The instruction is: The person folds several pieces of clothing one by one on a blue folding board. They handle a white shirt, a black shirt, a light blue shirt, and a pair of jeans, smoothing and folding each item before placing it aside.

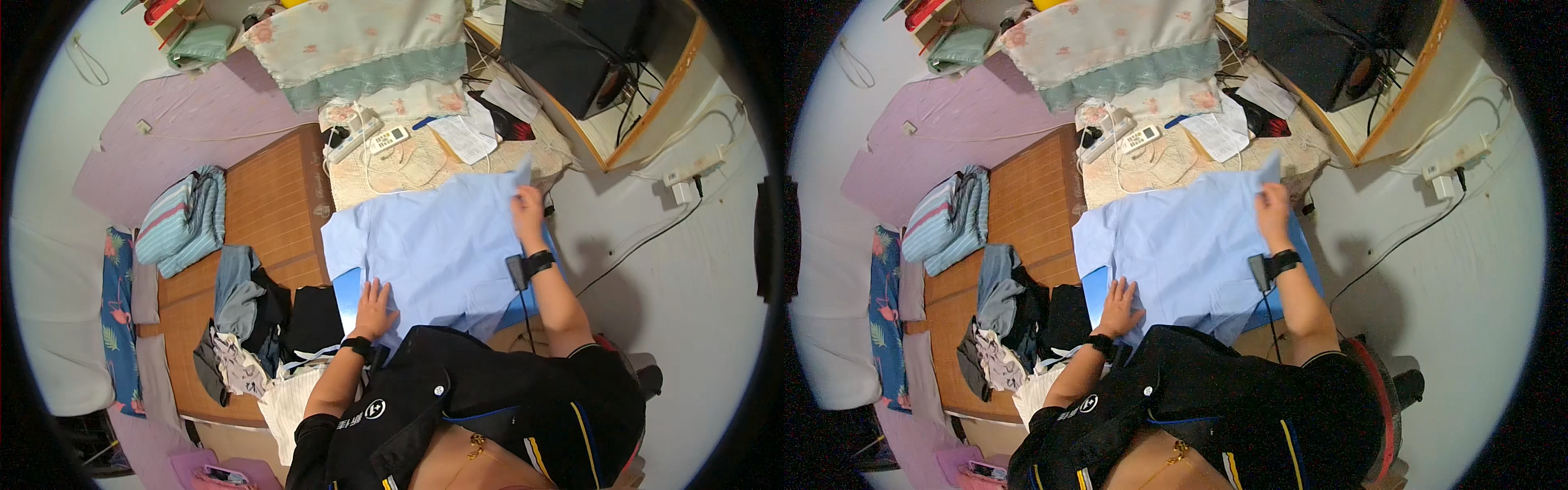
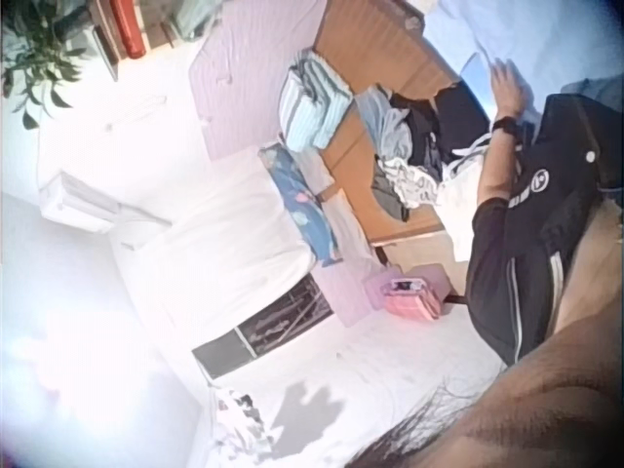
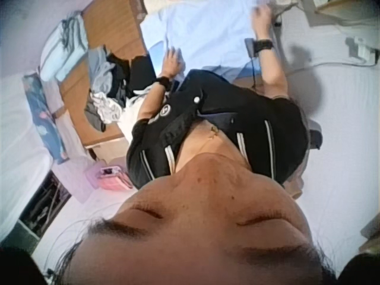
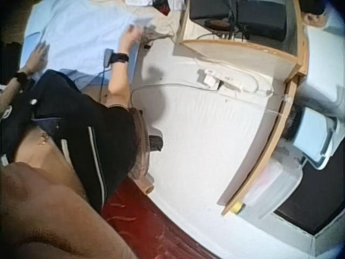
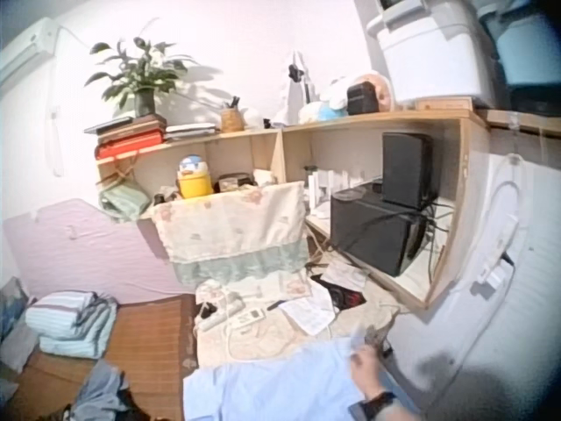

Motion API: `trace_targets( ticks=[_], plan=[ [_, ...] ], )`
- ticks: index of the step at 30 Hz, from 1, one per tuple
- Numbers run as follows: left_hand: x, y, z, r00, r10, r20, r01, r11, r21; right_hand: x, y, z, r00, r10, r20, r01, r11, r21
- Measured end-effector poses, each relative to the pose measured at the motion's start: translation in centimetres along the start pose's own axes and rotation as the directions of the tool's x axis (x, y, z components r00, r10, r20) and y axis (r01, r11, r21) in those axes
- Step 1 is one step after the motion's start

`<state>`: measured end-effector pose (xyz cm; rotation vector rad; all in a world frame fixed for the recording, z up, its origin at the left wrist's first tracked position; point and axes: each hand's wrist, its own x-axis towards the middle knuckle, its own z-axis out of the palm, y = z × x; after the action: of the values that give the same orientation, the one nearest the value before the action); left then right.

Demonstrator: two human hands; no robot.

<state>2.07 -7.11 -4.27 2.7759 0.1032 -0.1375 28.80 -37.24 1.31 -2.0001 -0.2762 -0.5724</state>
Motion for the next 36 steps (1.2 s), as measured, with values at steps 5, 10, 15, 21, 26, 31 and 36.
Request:
trace_targets(
  ticks=[5, 10, 15, 21, 26, 31, 36],
  plan=[
    [0.3, 0.1, -0.2, 1.000, 0.004, 0.028, -0.003, 1.000, -0.018, -7.4, -2.9, 2.6, 0.578, -0.304, 0.757, 0.265, 0.948, 0.178],
    [-0.2, -0.5, 0.0, 1.000, 0.012, 0.019, -0.011, 0.999, -0.044, -7.7, -3.6, 1.9, 0.638, 0.194, 0.745, -0.276, 0.961, -0.013],
    [0.0, 0.1, -0.7, 0.997, -0.015, 0.080, 0.017, 1.000, -0.021, -7.6, 0.2, 3.8, 0.854, 0.201, 0.480, -0.214, 0.976, -0.029],
    [-0.2, -0.5, 0.0, 1.000, 0.015, 0.018, -0.014, 0.999, -0.039, -7.4, -1.0, 8.2, 0.821, 0.378, 0.428, -0.341, 0.926, -0.163],
    [0.1, -1.4, -0.4, 0.998, 0.041, -0.044, -0.046, 0.991, -0.127, -3.5, 2.7, 7.9, 0.804, 0.472, 0.362, -0.462, 0.879, -0.121],
    [0.7, -3.9, -0.9, 0.928, -0.180, -0.326, -0.013, 0.859, -0.512, 2.8, 9.6, -2.3, 0.742, 0.649, 0.171, -0.617, 0.559, 0.554],
    [0.5, -11.1, 0.1, 0.741, -0.636, -0.215, 0.216, 0.530, -0.820, 4.9, 10.1, -6.5, 0.726, 0.687, -0.037, -0.489, 0.553, 0.675]
  ],
)
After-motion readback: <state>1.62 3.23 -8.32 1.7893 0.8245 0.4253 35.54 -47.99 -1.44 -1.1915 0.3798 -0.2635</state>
